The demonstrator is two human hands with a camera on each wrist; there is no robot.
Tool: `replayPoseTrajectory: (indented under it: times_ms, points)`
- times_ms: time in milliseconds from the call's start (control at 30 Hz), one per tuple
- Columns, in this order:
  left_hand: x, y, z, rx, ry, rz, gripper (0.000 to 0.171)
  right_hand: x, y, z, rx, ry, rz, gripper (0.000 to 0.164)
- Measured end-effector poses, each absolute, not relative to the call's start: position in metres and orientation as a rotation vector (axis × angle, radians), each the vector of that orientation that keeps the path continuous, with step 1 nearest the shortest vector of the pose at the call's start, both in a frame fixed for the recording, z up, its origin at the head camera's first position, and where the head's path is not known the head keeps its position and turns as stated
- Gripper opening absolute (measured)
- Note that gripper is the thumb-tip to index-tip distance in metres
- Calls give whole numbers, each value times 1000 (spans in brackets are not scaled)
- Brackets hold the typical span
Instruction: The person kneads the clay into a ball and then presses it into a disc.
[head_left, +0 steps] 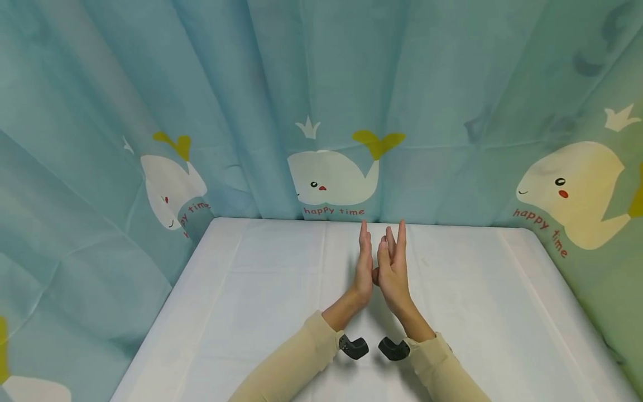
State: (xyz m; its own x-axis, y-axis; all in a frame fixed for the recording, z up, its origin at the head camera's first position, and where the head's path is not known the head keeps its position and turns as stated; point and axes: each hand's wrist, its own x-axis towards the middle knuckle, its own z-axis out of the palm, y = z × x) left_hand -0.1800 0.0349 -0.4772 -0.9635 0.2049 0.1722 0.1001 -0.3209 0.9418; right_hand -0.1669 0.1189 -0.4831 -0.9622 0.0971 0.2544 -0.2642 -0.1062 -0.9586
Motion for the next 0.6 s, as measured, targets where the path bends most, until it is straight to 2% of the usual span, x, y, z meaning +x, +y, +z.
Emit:
replayPoseTrajectory:
  times_ms: [333, 600]
  points:
    - [-188, 19, -487, 567, 1999, 2313, 62, -171, 140, -481, 149, -1976, 2161, 66]
    - [-196, -3, -492, 548, 2321, 2084, 76, -174, 157, -478, 133, -2030, 2104, 67]
